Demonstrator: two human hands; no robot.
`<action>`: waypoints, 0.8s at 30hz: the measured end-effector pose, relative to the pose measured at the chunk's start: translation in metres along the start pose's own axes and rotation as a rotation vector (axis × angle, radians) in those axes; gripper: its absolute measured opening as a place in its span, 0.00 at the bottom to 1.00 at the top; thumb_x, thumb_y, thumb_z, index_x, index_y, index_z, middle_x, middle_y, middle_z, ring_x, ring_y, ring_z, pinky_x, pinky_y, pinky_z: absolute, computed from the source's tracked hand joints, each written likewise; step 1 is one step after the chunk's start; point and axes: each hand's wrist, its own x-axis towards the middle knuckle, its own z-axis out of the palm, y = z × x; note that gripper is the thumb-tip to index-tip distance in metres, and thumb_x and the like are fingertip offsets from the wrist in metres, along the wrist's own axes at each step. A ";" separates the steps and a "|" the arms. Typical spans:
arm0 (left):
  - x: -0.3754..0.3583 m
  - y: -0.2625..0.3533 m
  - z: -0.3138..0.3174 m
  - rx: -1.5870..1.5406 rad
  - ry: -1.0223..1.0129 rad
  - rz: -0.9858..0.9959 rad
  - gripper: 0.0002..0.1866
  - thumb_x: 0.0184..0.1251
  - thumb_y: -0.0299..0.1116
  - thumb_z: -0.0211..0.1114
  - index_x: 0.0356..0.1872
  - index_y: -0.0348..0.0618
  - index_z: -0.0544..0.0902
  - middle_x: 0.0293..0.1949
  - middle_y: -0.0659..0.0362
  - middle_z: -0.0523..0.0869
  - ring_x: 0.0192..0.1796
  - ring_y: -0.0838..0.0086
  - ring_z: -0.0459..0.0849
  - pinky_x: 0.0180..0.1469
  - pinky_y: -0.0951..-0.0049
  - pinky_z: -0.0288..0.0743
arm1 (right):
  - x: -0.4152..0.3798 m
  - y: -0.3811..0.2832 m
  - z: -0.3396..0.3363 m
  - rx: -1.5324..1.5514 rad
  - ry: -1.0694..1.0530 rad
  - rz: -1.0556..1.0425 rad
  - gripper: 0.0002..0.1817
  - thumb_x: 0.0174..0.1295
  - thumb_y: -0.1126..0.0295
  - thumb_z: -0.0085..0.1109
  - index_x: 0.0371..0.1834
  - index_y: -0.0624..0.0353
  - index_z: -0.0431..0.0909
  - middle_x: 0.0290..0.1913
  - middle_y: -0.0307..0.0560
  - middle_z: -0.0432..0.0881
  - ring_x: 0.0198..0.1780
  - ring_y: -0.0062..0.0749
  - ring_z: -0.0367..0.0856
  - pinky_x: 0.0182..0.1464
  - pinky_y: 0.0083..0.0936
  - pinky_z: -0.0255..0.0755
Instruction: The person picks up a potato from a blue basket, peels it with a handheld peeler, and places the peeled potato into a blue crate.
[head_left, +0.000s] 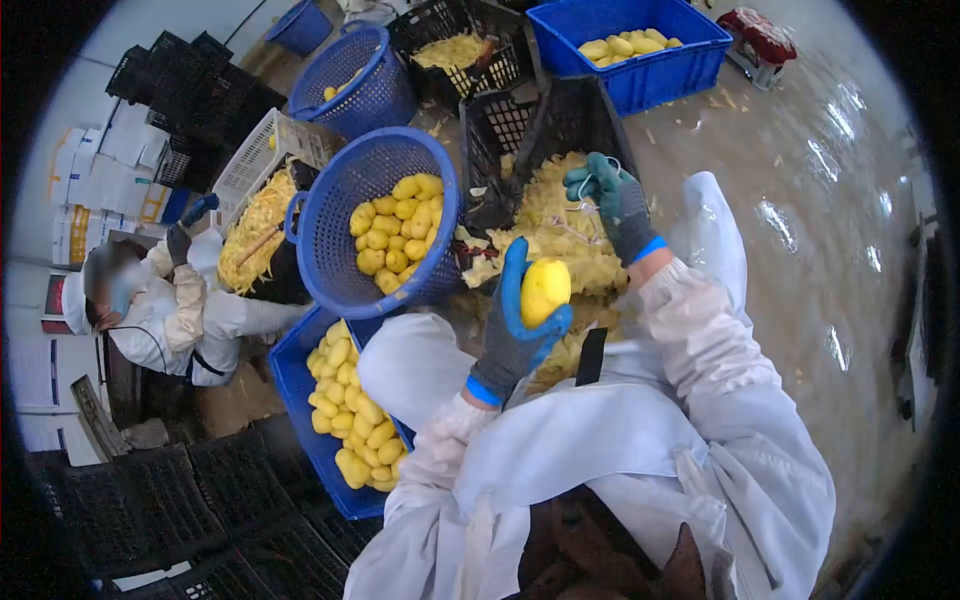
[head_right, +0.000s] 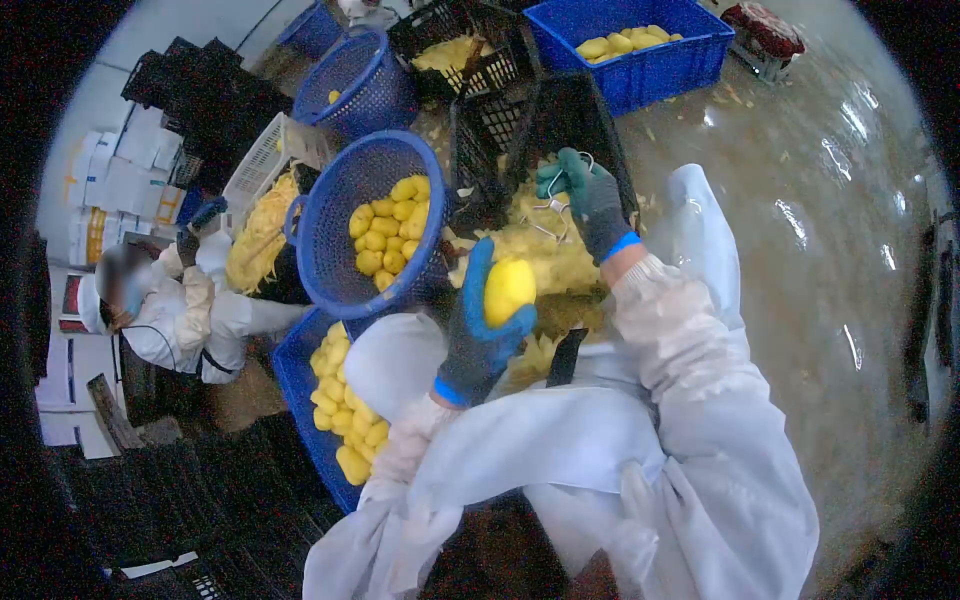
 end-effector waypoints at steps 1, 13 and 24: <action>-0.001 0.002 0.001 -0.062 0.020 -0.068 0.47 0.49 0.33 0.69 0.69 0.33 0.52 0.62 0.44 0.65 0.61 0.57 0.68 0.62 0.63 0.63 | -0.001 -0.008 0.000 0.009 0.053 0.025 0.16 0.67 0.58 0.50 0.39 0.62 0.76 0.34 0.50 0.83 0.30 0.28 0.80 0.37 0.21 0.73; -0.001 0.012 -0.003 0.105 0.036 0.024 0.46 0.50 0.28 0.67 0.68 0.29 0.50 0.55 0.45 0.70 0.58 0.56 0.69 0.64 0.62 0.59 | -0.030 0.002 0.031 0.189 -0.072 0.148 0.18 0.66 0.58 0.50 0.39 0.66 0.75 0.31 0.48 0.82 0.31 0.31 0.81 0.39 0.27 0.76; -0.003 0.001 -0.008 -0.328 0.111 -0.083 0.40 0.55 0.34 0.67 0.67 0.35 0.56 0.53 0.50 0.73 0.52 0.61 0.75 0.56 0.64 0.71 | -0.014 0.016 -0.016 0.228 0.120 -0.011 0.16 0.65 0.58 0.53 0.34 0.62 0.76 0.32 0.48 0.82 0.30 0.29 0.80 0.37 0.24 0.73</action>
